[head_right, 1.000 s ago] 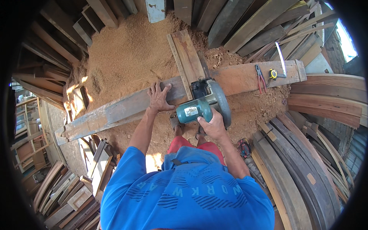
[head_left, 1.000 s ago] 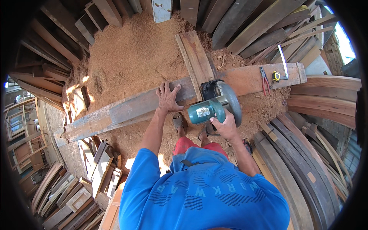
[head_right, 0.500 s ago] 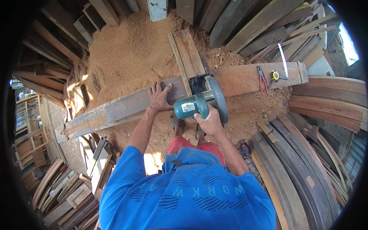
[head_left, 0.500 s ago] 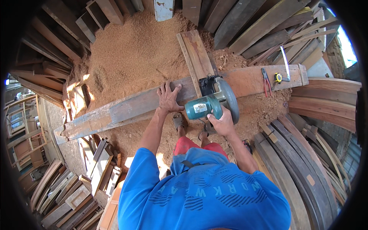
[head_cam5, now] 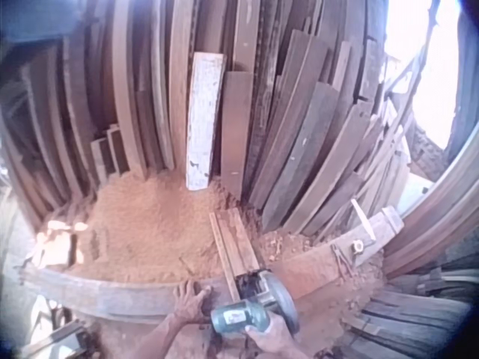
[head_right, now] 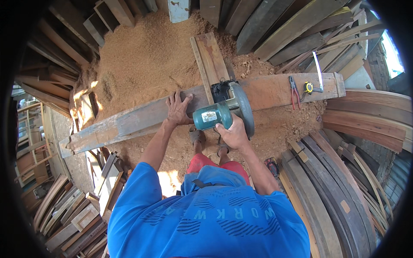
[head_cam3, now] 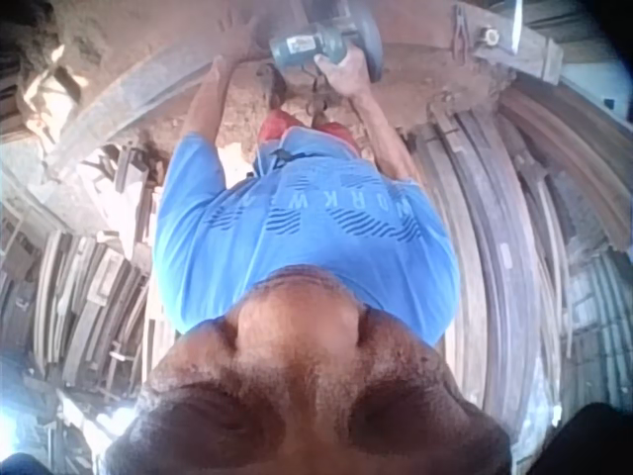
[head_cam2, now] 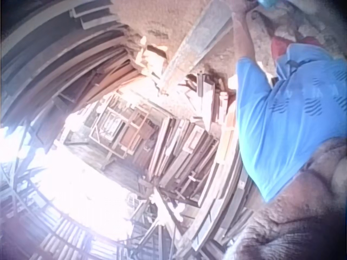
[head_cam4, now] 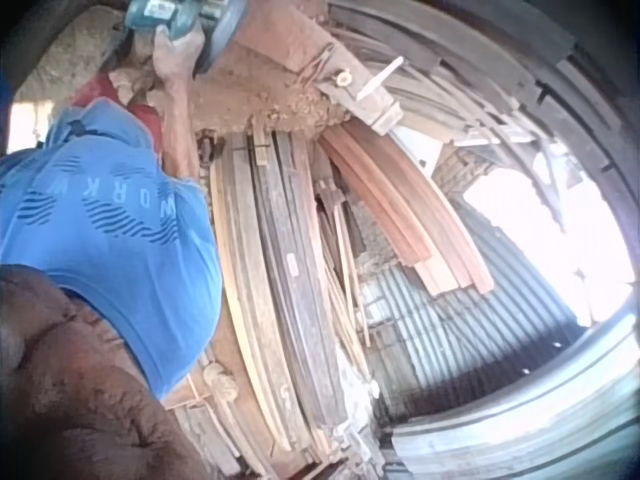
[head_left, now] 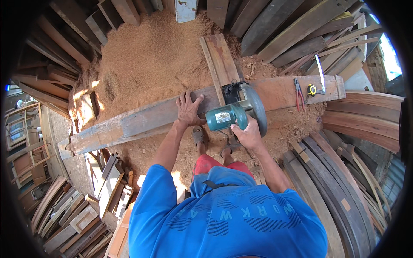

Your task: The person measures a large wooden beam using a tape measure and marks it with a pencil, then uses a circular saw to cut the beam, and finally sorts through various pieces of lumber.

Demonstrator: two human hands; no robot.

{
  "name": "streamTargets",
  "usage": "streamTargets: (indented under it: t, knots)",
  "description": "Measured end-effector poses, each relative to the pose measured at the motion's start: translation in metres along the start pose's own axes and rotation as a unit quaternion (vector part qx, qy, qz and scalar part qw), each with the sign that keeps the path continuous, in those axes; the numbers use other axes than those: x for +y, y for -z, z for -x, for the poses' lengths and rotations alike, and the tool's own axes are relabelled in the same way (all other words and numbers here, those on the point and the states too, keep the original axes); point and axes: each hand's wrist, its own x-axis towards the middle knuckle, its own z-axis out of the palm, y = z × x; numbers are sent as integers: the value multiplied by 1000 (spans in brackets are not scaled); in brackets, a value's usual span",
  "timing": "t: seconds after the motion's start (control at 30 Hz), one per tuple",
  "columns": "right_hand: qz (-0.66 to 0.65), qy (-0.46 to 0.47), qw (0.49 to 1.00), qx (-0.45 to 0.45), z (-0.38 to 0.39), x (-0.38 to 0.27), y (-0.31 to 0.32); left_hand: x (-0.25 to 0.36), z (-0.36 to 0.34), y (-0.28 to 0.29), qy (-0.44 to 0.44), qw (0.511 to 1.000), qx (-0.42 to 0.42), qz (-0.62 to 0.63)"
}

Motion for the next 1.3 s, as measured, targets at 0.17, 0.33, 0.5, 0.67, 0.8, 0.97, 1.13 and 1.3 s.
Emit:
streamTargets:
  t: [0.17, 0.33, 0.5, 0.67, 0.8, 0.97, 1.13, 1.3]
  knots:
    - [2, -2, 1000, -2, -6, -9, 0, 0, 0, 1, 1, 1000, -6, 5]
    - [6, 9, 1000, 0, -17, -10, -1, 2, -1, 6, 1, 1000, -13, -2]
    - [5, 19, 1000, -2, -23, -15, -1, 0, -1, 5, -2, 1000, -10, 0]
    - [6, 11, 1000, -4, -34, -15, -1, -2, -3, 4, -9, 1000, -11, -6]
    - [0, 23, 1000, -2, -40, -16, -3, -4, -4, -1, -15, 1000, -3, -2]
    - [-7, -21, 1000, -13, -47, -26, -3, -8, -5, -7, -16, 1000, -6, 3]
    - [-6, 19, 1000, -2, -55, -19, -4, -8, -7, -7, -21, 1000, -5, 2]
    - [-41, -31, 999, -14, -59, -29, -3, -6, -8, -4, -11, 1000, -18, -9]
